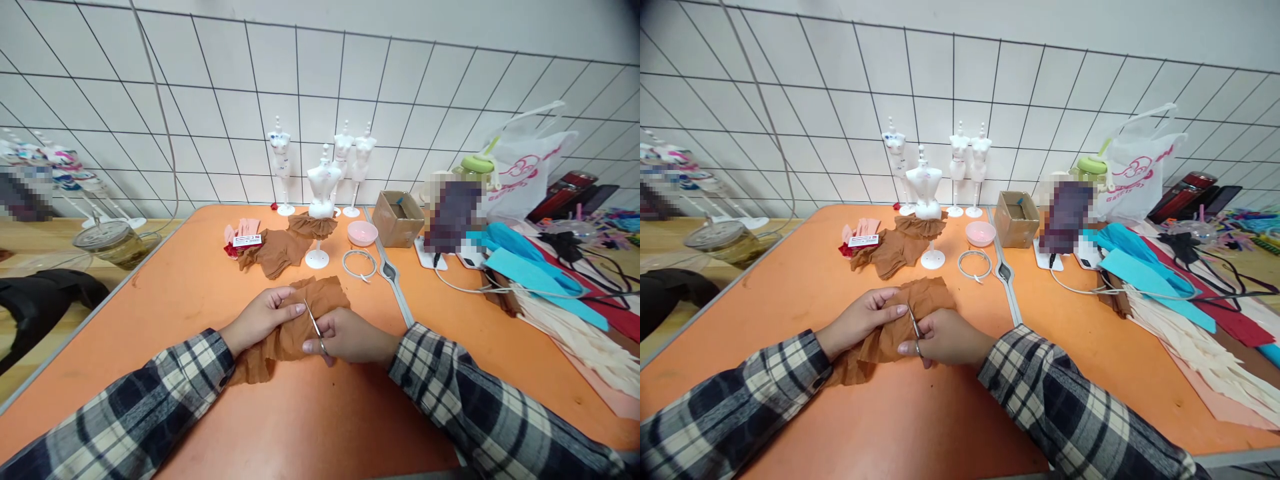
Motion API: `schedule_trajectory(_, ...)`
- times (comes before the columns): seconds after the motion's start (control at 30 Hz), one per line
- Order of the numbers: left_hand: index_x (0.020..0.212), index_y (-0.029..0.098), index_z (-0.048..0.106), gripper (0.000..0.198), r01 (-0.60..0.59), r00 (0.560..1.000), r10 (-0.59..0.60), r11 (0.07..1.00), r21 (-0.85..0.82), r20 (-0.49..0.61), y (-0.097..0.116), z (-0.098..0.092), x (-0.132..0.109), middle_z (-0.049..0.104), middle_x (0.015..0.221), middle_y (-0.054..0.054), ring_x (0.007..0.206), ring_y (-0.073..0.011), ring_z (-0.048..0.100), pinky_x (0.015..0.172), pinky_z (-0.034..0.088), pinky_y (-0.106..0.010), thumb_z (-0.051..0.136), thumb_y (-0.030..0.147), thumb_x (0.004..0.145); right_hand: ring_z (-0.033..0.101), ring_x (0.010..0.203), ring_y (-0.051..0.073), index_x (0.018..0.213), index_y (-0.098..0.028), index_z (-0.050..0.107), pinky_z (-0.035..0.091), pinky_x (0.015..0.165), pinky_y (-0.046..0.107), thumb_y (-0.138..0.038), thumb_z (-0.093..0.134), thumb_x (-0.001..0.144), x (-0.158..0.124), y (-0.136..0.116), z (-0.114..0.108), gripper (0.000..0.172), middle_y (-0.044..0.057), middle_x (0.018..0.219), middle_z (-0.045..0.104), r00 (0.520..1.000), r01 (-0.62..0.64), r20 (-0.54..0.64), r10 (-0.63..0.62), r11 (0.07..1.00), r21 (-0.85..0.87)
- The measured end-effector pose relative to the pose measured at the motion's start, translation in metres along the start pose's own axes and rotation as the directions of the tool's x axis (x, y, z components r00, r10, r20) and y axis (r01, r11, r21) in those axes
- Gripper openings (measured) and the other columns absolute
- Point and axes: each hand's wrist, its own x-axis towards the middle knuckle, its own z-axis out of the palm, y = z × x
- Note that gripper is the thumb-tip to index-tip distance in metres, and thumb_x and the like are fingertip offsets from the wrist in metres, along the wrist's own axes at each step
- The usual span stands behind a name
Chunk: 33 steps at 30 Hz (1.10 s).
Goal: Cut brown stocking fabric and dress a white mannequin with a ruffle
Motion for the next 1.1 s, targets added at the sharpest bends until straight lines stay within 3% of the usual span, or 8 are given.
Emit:
schedule_trajectory(0.3, 0.083, 0.014, 0.064, 0.028, -0.013, 1.000, 0.014, 0.993, 0.114, -0.016, 0.000, -0.001, 0.000, 0.069, 0.080, -0.002, 0.073, -0.0156, 0.062, 0.068, 0.050, -0.026, 0.076, 0.038, 0.076, 0.044, 0.046, 0.007, 0.079, -0.017, 0.062, 0.030, 0.038, 0.017, -0.049, 0.064, 0.081, -0.002, -0.004, -0.001, 0.032, -0.002, 0.063, 0.060, 1.000, -0.022, -0.010, 0.022, 1.000, -0.011)
schedule_trajectory(0.53, 0.085, 0.014, 0.061, 0.032, 0.008, 0.999, -0.004, 0.994, 0.106, -0.041, -0.001, -0.002, 0.000, 0.067, 0.079, -0.002, 0.071, -0.0156, 0.061, 0.065, 0.048, -0.026, 0.070, 0.044, 0.080, 0.050, 0.050, 0.008, 0.066, -0.015, 0.059, 0.039, 0.050, 0.018, -0.041, 0.065, 0.081, 0.006, 0.009, 0.002, 0.031, -0.001, 0.055, 0.058, 0.999, 0.042, -0.033, -0.043, 0.999, -0.019)
schedule_trajectory(0.7, 0.079, 0.014, 0.058, 0.035, 0.015, 0.997, -0.004, 0.992, 0.129, -0.081, -0.003, -0.002, 0.000, 0.064, 0.073, 0.000, 0.066, -0.0135, 0.057, 0.061, 0.044, -0.024, 0.067, 0.048, 0.082, 0.052, 0.054, 0.008, 0.073, -0.015, 0.061, 0.037, 0.052, 0.018, -0.037, 0.067, 0.081, 0.005, 0.004, 0.002, 0.024, -0.002, 0.062, 0.060, 0.997, 0.080, -0.029, -0.077, 0.991, 0.103)
schedule_trajectory(0.83, 0.075, 0.014, 0.057, 0.037, -0.013, 0.996, 0.027, 0.986, 0.167, -0.083, -0.003, -0.003, 0.001, 0.058, 0.069, 0.003, 0.063, -0.0108, 0.051, 0.059, 0.041, -0.022, 0.067, 0.049, 0.081, 0.053, 0.060, 0.008, 0.074, -0.015, 0.061, 0.040, 0.058, 0.019, -0.042, 0.071, 0.078, 0.004, 0.003, 0.002, 0.030, -0.002, 0.065, 0.058, 0.990, 0.137, 0.009, -0.139, 0.979, 0.148)
schedule_trajectory(1.0, 0.073, 0.014, 0.056, 0.037, -0.036, 0.997, 0.050, 0.976, 0.214, -0.061, -0.003, -0.002, 0.000, 0.055, 0.067, 0.004, 0.062, -0.0098, 0.048, 0.057, 0.040, -0.020, 0.067, 0.048, 0.081, 0.051, 0.054, 0.009, 0.077, -0.015, 0.063, 0.040, 0.053, 0.019, -0.045, 0.069, 0.079, 0.005, 0.006, 0.001, 0.031, -0.003, 0.061, 0.057, 0.995, 0.102, -0.006, -0.102, 0.991, 0.088)
schedule_trajectory(1.1, 0.078, 0.015, 0.057, 0.032, -0.023, 0.997, 0.035, 0.984, 0.175, -0.064, -0.001, 0.000, -0.001, 0.057, 0.069, 0.003, 0.063, -0.0104, 0.050, 0.058, 0.041, -0.021, 0.069, 0.045, 0.081, 0.049, 0.048, 0.008, 0.067, -0.015, 0.061, 0.038, 0.049, 0.019, -0.042, 0.067, 0.080, 0.006, 0.006, 0.000, 0.031, -0.003, 0.054, 0.056, 0.998, 0.037, -0.043, -0.036, 0.999, 0.022)
